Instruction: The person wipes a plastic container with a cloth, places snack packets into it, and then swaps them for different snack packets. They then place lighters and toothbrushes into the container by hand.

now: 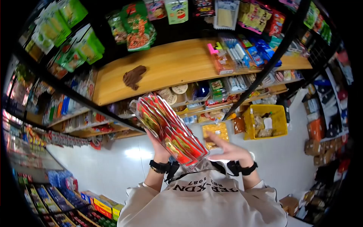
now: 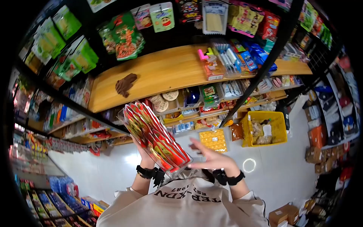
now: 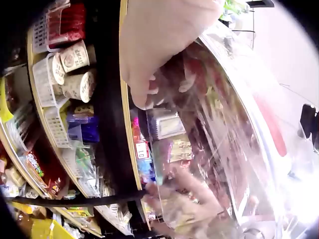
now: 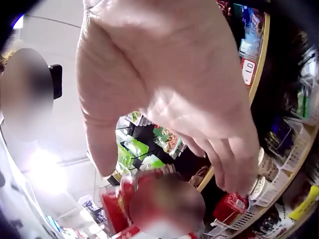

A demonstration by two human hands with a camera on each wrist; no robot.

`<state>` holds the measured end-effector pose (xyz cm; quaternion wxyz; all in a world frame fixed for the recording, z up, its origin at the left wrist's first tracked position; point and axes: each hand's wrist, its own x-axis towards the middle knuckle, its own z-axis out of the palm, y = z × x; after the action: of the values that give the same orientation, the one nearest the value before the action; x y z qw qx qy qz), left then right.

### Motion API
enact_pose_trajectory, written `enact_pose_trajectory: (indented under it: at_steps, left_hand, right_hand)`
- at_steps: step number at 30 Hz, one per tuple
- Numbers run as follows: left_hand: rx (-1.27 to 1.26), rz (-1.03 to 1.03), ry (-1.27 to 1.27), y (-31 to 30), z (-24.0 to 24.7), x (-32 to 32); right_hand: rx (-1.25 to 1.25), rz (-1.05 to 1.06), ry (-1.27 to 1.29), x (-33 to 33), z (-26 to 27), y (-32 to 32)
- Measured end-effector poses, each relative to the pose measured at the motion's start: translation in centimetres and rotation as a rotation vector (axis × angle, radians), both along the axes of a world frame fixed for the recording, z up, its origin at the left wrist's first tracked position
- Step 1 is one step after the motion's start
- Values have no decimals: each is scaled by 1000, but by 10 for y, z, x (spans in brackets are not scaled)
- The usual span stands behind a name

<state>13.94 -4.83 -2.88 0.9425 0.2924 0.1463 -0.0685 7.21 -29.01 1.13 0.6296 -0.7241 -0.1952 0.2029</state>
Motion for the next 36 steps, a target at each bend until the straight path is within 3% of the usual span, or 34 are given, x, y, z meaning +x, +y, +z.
enact_pose_trajectory:
  at_steps: [3,5,7,8,11,12,13,17,19,24,26,36]
  left_hand:
    - [-124,-125,35,2,-18,-30]
    - [-12,-139,45,-10,-10,-46]
    - [-35,-166,-33,-15,-22,-55]
    - [-52,-141,-17,-19,-17,-57]
    - [-60,-75,-1,-18,-17,-59]
    - [-45,-43,-20,-16,-18,-57]
    - [-47,-37,-11,-14,-16,-56]
    - [-13,27,-79,-8,-3,-44]
    - [8,91,-128,-4,-2,-36]
    - [-34,88,-114,15,1,-19]
    - [-25,86,-93,24,0,-11]
    - [-93,214,-153,59,6,39]
  right_hand:
    - [96,-51,23,37,5,2]
    - [165,-104,52,54,11,16]
    - [-84,103,213,65,34,31]
    - [-138,138,132,60,58,36]
    - [-140,118,120,50,54,43]
    - [-77,119,139,44,49,45]
    - [-187,76,6,37,46,48]
    - [-283,-18,-106,13,47,68]
    - [-274,-92,-371,10,38,77]
    - [-313,-147,-318,29,31,97]
    - [-265,-195,-168,43,26,108]
    - [-371,-216,-310,100,59,148]
